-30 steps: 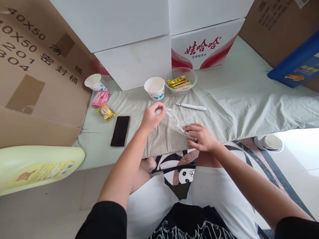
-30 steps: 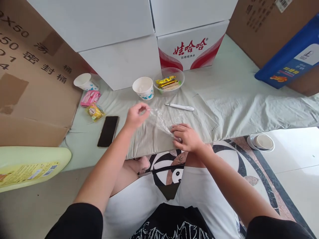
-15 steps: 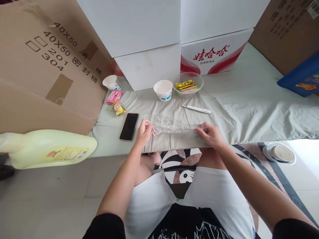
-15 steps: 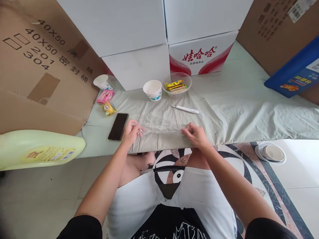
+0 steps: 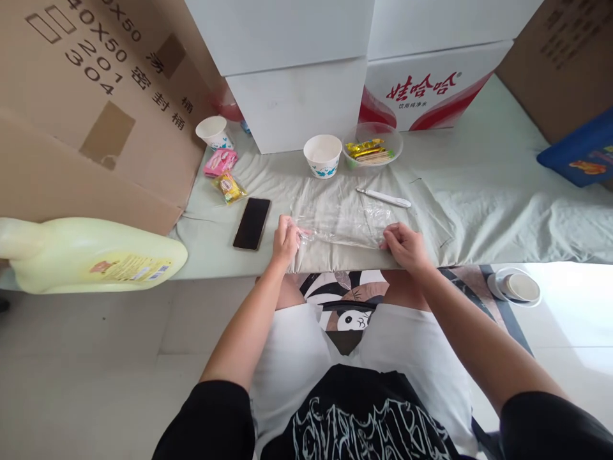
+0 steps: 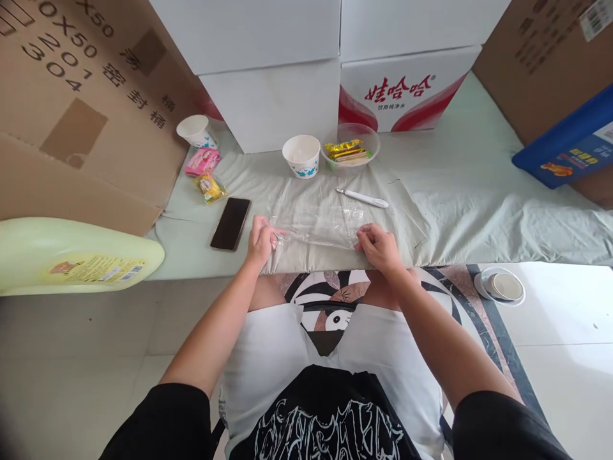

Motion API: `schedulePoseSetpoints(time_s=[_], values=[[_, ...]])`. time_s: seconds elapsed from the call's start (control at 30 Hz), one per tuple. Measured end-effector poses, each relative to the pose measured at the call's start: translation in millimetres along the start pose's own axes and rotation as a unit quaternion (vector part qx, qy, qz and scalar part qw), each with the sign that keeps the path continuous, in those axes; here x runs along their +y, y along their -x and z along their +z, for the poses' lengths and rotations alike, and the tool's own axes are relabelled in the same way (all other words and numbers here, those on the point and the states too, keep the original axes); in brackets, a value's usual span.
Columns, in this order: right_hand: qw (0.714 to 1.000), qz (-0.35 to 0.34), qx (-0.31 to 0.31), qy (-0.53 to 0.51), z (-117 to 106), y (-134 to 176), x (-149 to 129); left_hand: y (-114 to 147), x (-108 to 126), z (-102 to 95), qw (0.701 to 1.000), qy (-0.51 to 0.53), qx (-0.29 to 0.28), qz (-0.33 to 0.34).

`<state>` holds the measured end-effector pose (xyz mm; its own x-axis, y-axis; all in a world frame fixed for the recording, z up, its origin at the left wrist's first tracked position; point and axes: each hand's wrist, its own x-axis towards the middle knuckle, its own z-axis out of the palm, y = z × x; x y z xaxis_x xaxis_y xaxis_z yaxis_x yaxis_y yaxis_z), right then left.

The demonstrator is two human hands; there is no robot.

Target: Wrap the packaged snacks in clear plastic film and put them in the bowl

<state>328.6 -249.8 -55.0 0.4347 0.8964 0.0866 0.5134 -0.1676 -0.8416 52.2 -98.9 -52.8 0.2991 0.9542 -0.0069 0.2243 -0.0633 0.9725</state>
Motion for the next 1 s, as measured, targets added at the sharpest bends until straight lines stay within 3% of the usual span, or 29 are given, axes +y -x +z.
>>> schedulePoseSetpoints(time_s=[0.17,0.33,0.5,0.6,0.67,0.8,1.0], values=[[0.998,0.047,0.03,0.015,1.1,-1.6,-1.7,-1.0,-4.9,2.3,0.997,-0.066,0.013,0.025],[0.999,0.042,0.019,0.021,4.1,-3.2,-4.9,-2.9,-6.5,2.3,0.994,-0.096,0.032,0.047],[0.998,0.035,0.046,0.031,5.5,-2.6,-4.5,-2.0,-10.3,1.7,0.995,-0.072,0.0,0.068],[0.995,0.047,0.076,0.033,5.1,-1.6,-2.4,-0.7,-8.6,2.6,0.988,-0.103,-0.022,0.11],[0.995,0.049,0.082,0.029,4.9,-1.5,-0.1,-0.3,-6.0,3.0,0.987,-0.121,-0.028,0.103],[0.994,0.02,0.1,0.033,6.0,-3.7,7.2,-0.5,-3.3,2.4,0.987,-0.145,-0.005,0.067],[0.983,-0.049,0.149,0.097,12.2,-3.7,19.0,-3.2,-9.8,4.9,0.96,-0.258,0.039,0.1]])
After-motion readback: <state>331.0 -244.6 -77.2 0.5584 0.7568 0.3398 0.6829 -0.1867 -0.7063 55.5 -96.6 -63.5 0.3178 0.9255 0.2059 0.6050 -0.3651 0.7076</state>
